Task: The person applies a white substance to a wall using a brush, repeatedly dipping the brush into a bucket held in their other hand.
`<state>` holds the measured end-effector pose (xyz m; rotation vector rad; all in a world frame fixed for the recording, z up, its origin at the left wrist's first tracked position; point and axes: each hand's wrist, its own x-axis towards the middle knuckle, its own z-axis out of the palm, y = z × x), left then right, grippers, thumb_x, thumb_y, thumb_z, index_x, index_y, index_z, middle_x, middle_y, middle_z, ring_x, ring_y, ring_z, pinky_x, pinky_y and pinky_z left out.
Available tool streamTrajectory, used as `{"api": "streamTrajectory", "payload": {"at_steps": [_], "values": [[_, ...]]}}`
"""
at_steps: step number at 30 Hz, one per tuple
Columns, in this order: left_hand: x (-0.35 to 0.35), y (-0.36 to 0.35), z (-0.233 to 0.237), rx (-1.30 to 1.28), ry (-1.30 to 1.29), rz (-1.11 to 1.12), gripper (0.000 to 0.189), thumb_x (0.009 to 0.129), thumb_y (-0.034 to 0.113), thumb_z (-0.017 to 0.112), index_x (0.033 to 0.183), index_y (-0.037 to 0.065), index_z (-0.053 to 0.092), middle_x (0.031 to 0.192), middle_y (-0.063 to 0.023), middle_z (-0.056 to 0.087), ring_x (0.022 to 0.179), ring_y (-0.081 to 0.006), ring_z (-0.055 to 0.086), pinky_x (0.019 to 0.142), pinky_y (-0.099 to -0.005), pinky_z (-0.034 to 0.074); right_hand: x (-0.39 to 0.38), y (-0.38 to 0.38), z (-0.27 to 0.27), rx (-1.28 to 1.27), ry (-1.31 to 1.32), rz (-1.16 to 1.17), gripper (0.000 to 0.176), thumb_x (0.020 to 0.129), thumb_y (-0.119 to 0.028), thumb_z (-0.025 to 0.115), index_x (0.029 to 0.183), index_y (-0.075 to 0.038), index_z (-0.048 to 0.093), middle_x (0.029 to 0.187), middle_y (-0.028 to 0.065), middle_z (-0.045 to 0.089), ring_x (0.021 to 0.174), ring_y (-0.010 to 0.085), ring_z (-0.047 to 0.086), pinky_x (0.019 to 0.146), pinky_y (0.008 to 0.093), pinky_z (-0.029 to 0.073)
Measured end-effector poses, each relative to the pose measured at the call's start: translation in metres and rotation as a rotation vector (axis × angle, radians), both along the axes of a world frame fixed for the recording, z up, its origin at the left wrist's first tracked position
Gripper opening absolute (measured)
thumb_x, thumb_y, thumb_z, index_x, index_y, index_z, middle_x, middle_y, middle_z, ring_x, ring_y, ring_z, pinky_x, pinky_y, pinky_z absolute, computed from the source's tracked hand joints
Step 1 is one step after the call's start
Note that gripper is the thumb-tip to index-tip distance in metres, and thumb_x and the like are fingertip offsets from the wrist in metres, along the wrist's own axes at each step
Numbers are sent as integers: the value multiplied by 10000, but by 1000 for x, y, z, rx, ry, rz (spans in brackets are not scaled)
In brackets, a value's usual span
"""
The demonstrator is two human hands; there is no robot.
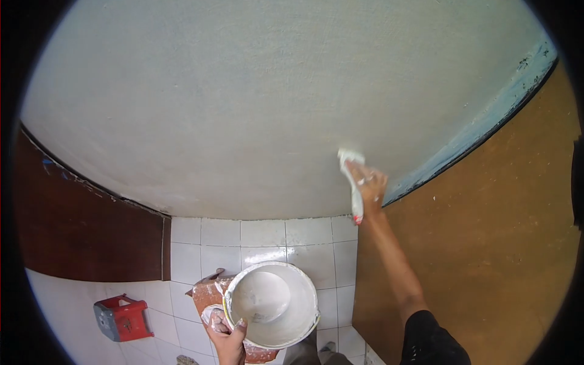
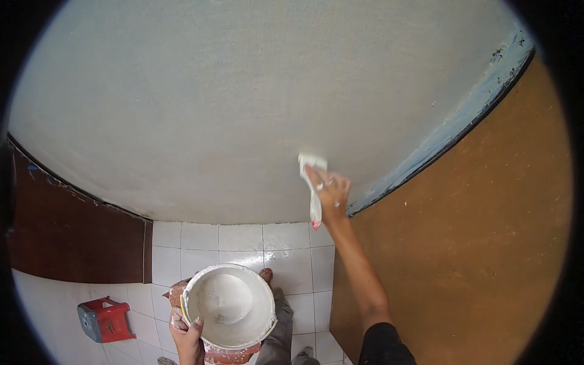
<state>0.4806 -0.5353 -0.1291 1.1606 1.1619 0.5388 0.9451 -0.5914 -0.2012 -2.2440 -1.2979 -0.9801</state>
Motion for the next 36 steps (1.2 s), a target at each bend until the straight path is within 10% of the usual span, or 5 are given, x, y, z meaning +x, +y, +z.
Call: {"api": "streamTrajectory", "payload": {"at_steps": [5,14,21,29,36], "values": [[-8,-28,-18,-28,-224,156,557,782,-88,637,1310,-41,465,1151,-135,638,1069,-204,637,960,-351,494,-10,22,56,223,-76,48,550,829,-102,643,1358,-253,623,1253,-73,596,1058,191,532,927,375,373],[-64,-77,-60,0,-25,198,594,855,11,714,1384,-45,450,1291,-143,570,1151,-226,562,986,-351,464,-23,5,-118,-212,281,115,561,864,-78,607,1395,-256,575,1296,-8,636,1099,239,563,987,414,382],[-79,-88,-59,-70,6,237,581,847,-10,705,1369,-49,454,1278,-158,580,1135,-226,578,975,-352,475,-23,49,70,358,-99,133,577,846,-72,624,1389,-263,588,1300,-33,629,1061,216,539,943,422,383],[-78,-85,-75,-33,-50,247,539,856,4,718,1337,-40,478,1232,-141,596,1106,-218,583,949,-346,486,-39,51,-112,-107,41,224,567,856,-94,607,1401,-251,577,1265,-19,643,1001,211,576,937,404,392],[-74,-84,-60,-106,-48,267,519,855,8,730,1314,-40,492,1204,-133,606,1069,-217,590,926,-334,495,-38,57,25,148,-86,159,595,845,-50,613,1403,-254,578,1234,-27,653,1008,214,555,921,404,389]]}}
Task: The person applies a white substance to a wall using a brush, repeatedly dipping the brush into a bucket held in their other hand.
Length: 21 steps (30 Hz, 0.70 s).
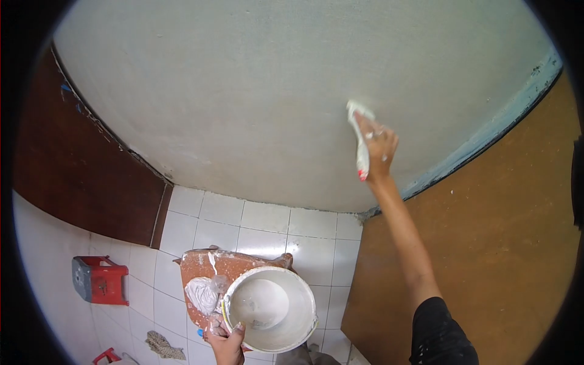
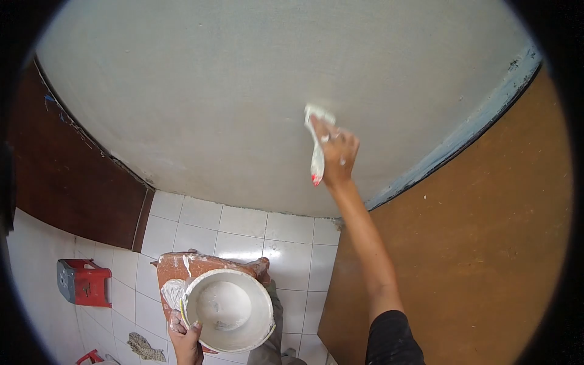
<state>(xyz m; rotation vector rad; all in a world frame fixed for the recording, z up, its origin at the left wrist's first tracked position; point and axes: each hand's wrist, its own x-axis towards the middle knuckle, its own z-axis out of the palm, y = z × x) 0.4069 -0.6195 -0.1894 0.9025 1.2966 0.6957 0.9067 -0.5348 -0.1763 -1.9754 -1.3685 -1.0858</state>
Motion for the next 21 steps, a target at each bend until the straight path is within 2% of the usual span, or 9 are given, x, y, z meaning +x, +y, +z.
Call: {"api": "streamTrajectory", "payload": {"at_steps": [3,4,6,8,10,11,13,18,21], "values": [[-3,-2,-12,20,22,4,523,852,7,733,1314,-41,495,1203,-135,608,1070,-217,591,926,-337,497,-3,13,28,182,-21,-16,578,857,-62,607,1403,-252,580,1230,-24,654,1011,209,550,915,403,386],[-3,-1,-15,32,45,3,524,850,6,734,1314,-41,496,1204,-135,609,1071,-217,591,926,-338,498,-2,13,13,99,-28,-26,566,865,-68,601,1401,-248,581,1231,-23,656,1012,210,553,917,402,389],[1,-1,-14,36,10,6,516,849,2,731,1310,-41,502,1205,-135,610,1071,-215,592,927,-338,498,0,12,-55,-60,-36,-47,542,879,-79,589,1396,-241,585,1233,-19,659,1016,211,559,919,399,394],[2,1,-19,46,-54,26,507,850,0,728,1305,-40,508,1202,-134,612,1068,-213,593,925,-337,498,-7,7,-121,-220,58,49,519,893,-98,578,1392,-240,587,1240,-12,663,1020,207,570,927,396,401],[2,2,-27,63,-150,64,497,853,0,724,1301,-38,513,1195,-133,617,1063,-210,596,920,-334,498,-10,3,-148,-308,133,106,510,899,-100,573,1388,-246,589,1243,-7,665,1020,203,578,927,392,405],[3,3,-25,38,-60,40,491,853,0,721,1298,-36,516,1188,-133,619,1057,-210,597,915,-333,499,-10,2,-156,-356,171,137,506,903,-100,570,1386,-250,591,1244,-5,666,1020,201,581,926,390,407],[7,5,-9,-15,118,-13,479,855,-1,714,1292,-31,521,1175,-132,623,1045,-208,600,905,-329,501,-12,0,-142,-348,148,94,504,901,-91,575,1379,-249,597,1241,-15,664,1023,198,573,933,380,401],[-6,5,-26,41,77,-19,454,852,0,708,1269,-23,530,1151,-130,626,1018,-208,604,879,-327,506,-15,14,-25,-67,83,43,512,894,-76,593,1374,-255,606,1231,-48,654,1038,198,548,944,350,376],[3,9,-18,6,98,4,453,853,0,707,1269,-24,528,1151,-129,624,1024,-209,602,881,-328,503,-16,25,-11,117,16,9,535,886,-69,596,1389,-250,593,1229,-54,653,1018,177,545,917,334,372]]}}
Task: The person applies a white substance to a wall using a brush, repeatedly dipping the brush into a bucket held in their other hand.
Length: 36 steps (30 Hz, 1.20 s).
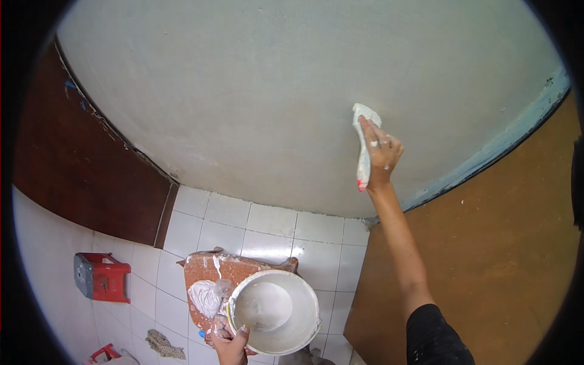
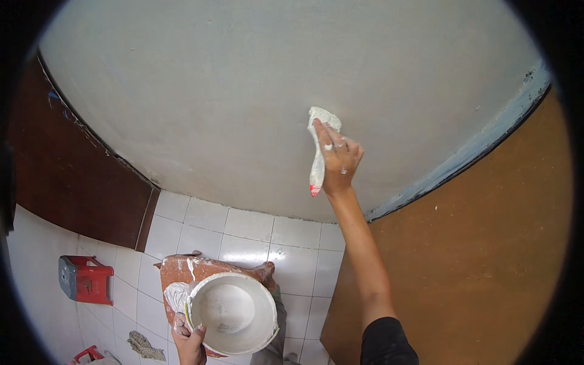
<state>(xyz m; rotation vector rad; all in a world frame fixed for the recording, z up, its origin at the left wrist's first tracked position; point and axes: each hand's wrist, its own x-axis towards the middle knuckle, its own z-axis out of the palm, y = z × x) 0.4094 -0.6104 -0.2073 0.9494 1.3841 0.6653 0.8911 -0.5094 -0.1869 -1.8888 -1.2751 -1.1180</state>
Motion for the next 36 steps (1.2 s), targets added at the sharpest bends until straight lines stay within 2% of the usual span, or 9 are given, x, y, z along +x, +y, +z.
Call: {"api": "streamTrajectory", "payload": {"at_steps": [5,8,10,13,14,17,23,31,36], "values": [[-6,1,-16,115,3,-11,482,856,4,710,1296,-28,514,1174,-133,612,1061,-212,589,908,-326,491,-2,-10,-135,-488,64,66,540,879,-56,573,1390,-229,585,1231,-6,655,1013,197,565,911,363,393],[3,6,4,78,-77,33,466,854,15,715,1276,-24,521,1150,-121,609,1044,-204,583,893,-320,486,-7,-14,-140,-659,363,146,546,850,-66,626,1377,-204,592,1240,26,649,999,227,580,927,372,399],[13,15,20,123,-75,38,372,846,36,720,1183,-6,568,1049,-83,619,949,-174,585,815,-306,495,-13,-22,-110,-578,449,156,570,822,-55,671,1372,-186,594,1220,55,654,976,272,586,920,391,423],[48,29,78,150,-281,121,588,768,-86,654,1317,-37,452,1157,-135,635,1065,-213,643,940,-340,510,-23,-38,-57,-322,596,210,542,838,-63,717,1362,-121,591,1174,88,668,993,263,605,910,388,463],[63,38,115,92,-321,72,359,806,-107,643,1141,-16,549,1043,-100,665,948,-157,640,886,-298,504,-32,-45,-37,-222,653,233,525,853,-69,730,1358,-93,590,1156,97,674,1008,247,612,907,381,477],[70,59,141,130,-250,-115,342,808,-112,642,1123,-15,552,1031,-88,657,927,-146,635,872,-296,505,-72,-79,46,257,1545,429,419,961,-152,667,1342,-7,571,1155,79,663,1104,165,589,969,323,458],[130,73,227,227,-314,-166,278,819,-88,670,1050,7,546,985,-58,625,896,-116,601,825,-257,495,-138,-149,213,461,1794,509,453,984,-147,635,1386,3,489,1257,84,577,1151,141,548,1020,309,435],[179,41,279,387,-417,-266,241,842,-101,660,1000,-5,505,975,-57,584,913,-99,584,806,-227,482,-151,-192,274,-24,1318,397,330,820,-71,805,1125,-11,694,1061,117,725,1062,128,631,895,274,525],[195,4,299,439,-380,-280,248,831,-102,664,975,15,499,904,-22,546,853,-70,557,738,-199,464,-153,-197,287,-330,916,18,370,790,-423,791,1021,-134,769,791,127,713,696,266,545,668,394,475]]}}
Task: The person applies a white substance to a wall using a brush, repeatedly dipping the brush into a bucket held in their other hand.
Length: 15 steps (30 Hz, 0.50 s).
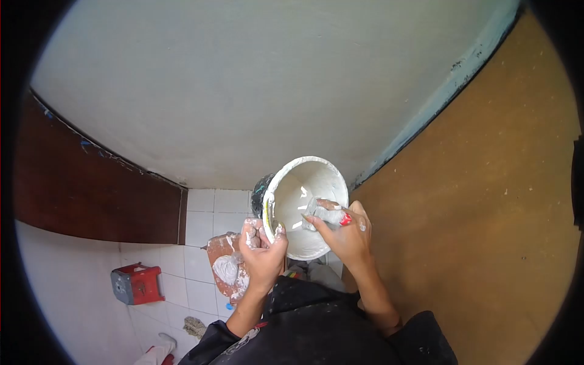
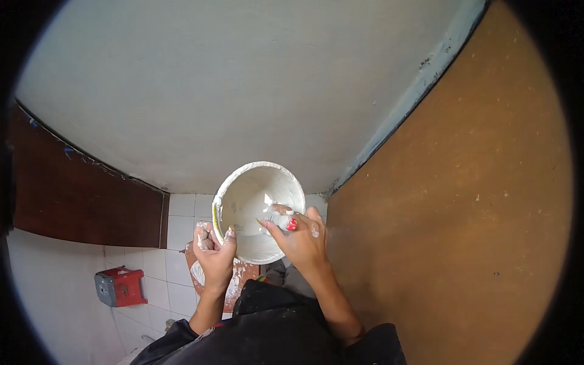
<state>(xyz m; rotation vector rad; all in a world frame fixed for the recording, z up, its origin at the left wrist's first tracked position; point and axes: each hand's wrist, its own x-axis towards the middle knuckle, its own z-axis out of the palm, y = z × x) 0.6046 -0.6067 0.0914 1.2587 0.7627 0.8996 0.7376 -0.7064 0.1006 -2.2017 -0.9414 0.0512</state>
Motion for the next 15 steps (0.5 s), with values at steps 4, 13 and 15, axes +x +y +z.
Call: {"api": "streamTrajectory", "payload": {"at_steps": [4,13,15], "values": [[5,-23,6,15,30,-27,248,829,-96,667,959,23,492,883,-9,534,794,-45,522,667,-185,436,2,-16,0,-12,-94,-53,346,793,-415,790,992,-132,775,702,94,663,742,273,547,698,401,452],[20,-32,-9,-31,3,-60,241,866,-78,654,1038,7,507,983,-51,590,949,-111,589,841,-233,475,37,-44,2,68,-165,-78,189,819,-299,749,905,-132,771,749,77,687,775,279,578,714,406,427],[25,-34,-12,-36,-1,-58,229,857,-69,650,1021,9,510,969,-40,579,908,-103,576,815,-232,469,47,-51,3,76,-207,-85,148,818,-258,731,885,-131,765,767,69,697,777,278,587,711,413,428]]}}
